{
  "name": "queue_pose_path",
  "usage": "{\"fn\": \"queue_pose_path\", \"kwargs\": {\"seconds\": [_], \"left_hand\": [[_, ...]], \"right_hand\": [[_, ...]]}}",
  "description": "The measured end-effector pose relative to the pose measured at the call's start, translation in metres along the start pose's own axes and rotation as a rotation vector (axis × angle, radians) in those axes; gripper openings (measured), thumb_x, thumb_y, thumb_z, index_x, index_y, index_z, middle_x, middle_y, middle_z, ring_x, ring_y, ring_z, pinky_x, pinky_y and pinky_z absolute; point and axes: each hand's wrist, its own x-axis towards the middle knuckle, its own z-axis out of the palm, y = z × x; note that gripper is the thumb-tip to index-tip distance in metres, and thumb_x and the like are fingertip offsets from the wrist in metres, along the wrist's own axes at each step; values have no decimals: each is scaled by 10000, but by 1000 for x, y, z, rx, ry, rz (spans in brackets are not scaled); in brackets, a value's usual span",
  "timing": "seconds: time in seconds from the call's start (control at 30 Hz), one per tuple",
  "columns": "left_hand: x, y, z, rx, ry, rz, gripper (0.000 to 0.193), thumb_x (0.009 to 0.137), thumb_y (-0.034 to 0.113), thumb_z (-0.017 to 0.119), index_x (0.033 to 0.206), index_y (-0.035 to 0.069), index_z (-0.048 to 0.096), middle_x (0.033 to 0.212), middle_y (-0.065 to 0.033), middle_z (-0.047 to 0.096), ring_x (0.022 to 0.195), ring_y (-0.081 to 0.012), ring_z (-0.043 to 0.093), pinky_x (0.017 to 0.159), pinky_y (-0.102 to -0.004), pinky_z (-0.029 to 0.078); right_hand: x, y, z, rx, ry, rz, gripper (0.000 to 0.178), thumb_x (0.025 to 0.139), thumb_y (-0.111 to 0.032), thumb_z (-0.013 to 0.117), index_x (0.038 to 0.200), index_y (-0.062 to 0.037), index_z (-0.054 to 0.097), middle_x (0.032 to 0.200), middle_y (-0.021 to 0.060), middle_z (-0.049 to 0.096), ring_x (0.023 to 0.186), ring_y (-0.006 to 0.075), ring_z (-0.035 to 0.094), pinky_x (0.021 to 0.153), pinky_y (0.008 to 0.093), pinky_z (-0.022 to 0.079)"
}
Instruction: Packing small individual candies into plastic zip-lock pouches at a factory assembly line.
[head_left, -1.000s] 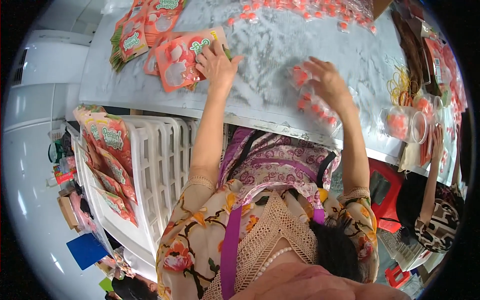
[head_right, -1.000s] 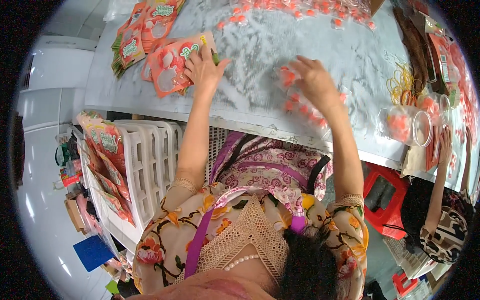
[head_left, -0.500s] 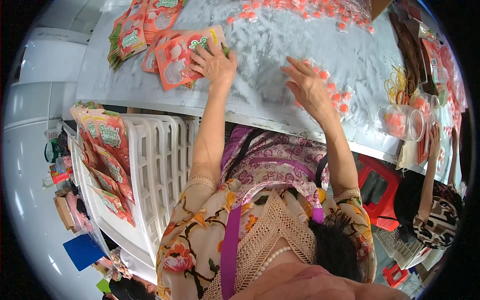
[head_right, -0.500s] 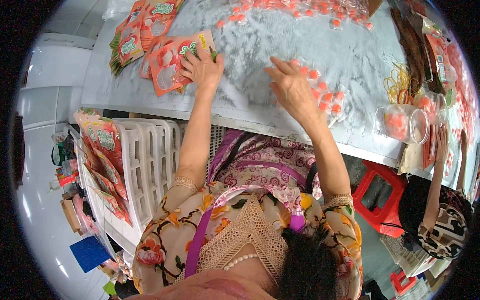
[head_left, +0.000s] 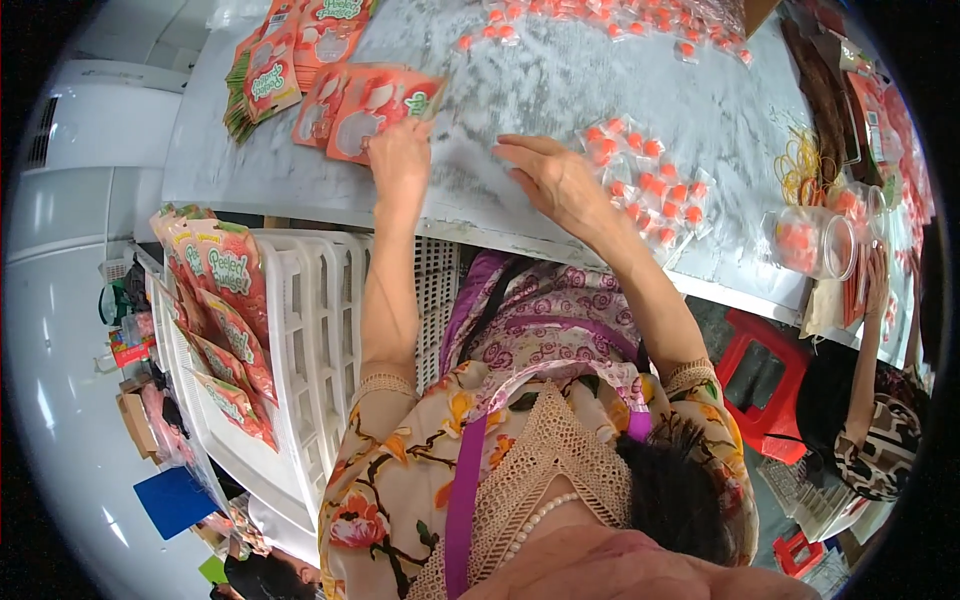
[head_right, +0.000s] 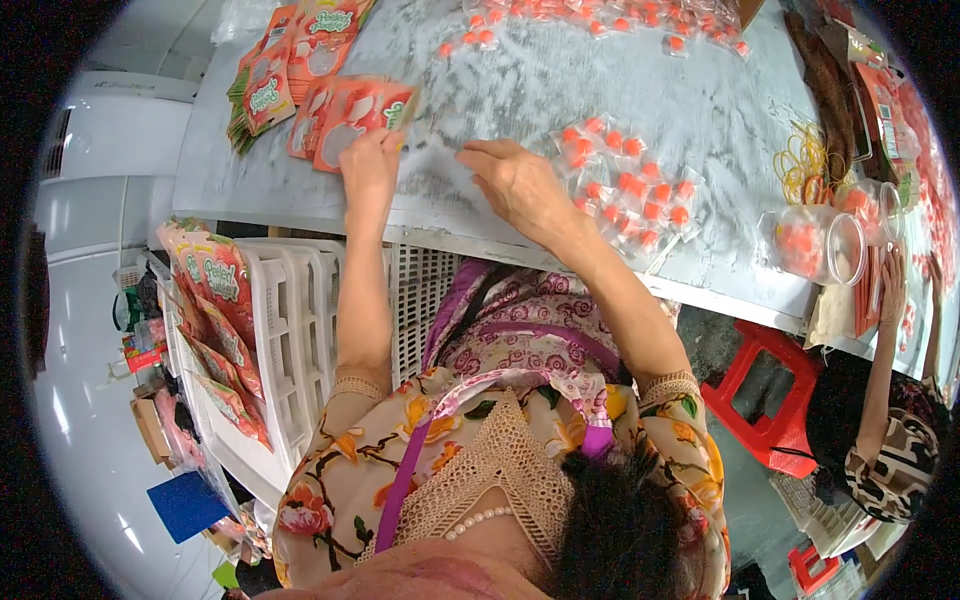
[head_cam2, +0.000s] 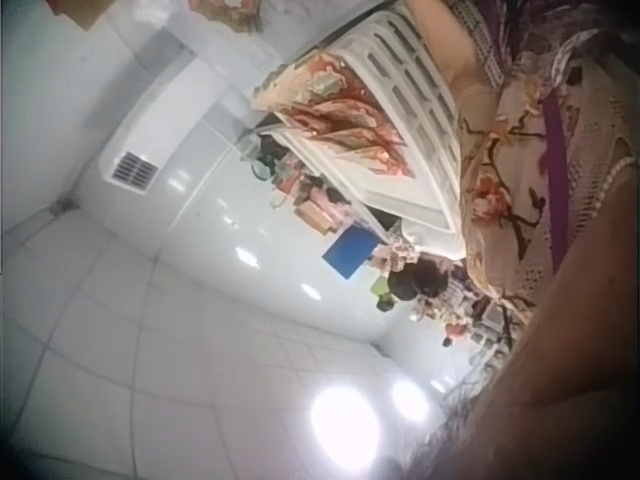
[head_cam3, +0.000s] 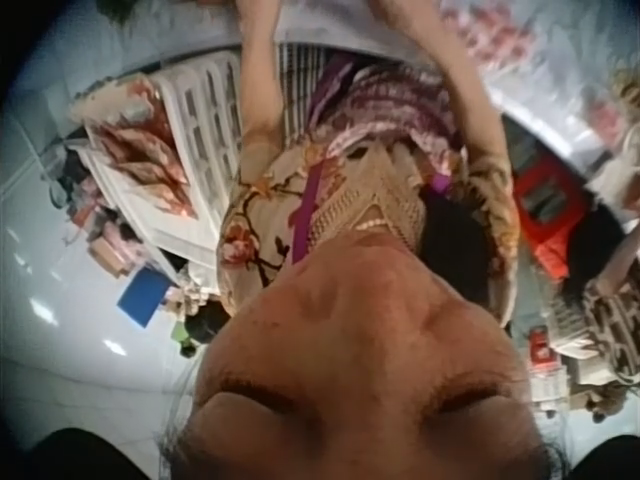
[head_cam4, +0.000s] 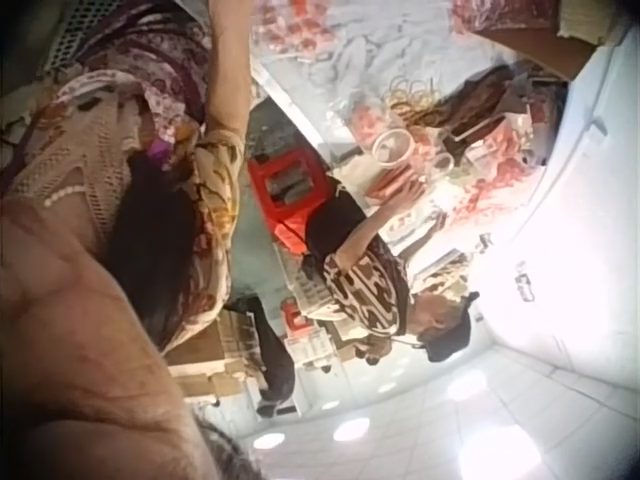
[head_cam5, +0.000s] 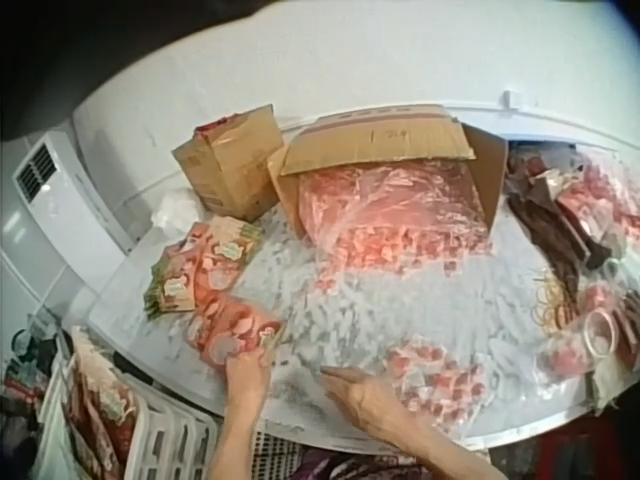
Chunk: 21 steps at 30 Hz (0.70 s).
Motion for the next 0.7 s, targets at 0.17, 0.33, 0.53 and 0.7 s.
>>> {"fn": "queue_pose_path", "kwargs": {"seconds": [0.17,0.33,0.53,0.7], "left_hand": [[-9,6,-12,-327,18,-127,174,722,160,762,753,7,686,657,-207,595,563,-351,559,560,-382,447],[-16,7,-18,-417,-113,-146,152,760,143,736,788,7,676,629,-145,575,563,-193,526,571,-323,440],[-20,-24,9,-775,-347,-250,140,811,132,679,867,3,680,673,-91,618,636,-118,565,605,-291,457],[-6,-1,-7,-465,-278,-28,156,797,46,609,928,33,694,845,-140,698,779,-199,670,692,-332,497]], "right_hand": [[32,-17,18,-65,92,-203,405,764,-11,638,1166,-49,605,1208,108,603,986,303,609,823,371,529],[36,-4,29,-354,51,-239,363,695,-40,602,1057,-41,616,1035,76,615,929,266,605,798,348,532],[32,-6,32,-354,69,-284,313,679,-38,602,992,-43,623,980,69,602,922,256,600,751,338,538],[30,-22,10,-338,19,-281,275,677,-48,597,950,-45,634,963,63,593,905,244,594,730,329,540]]}}
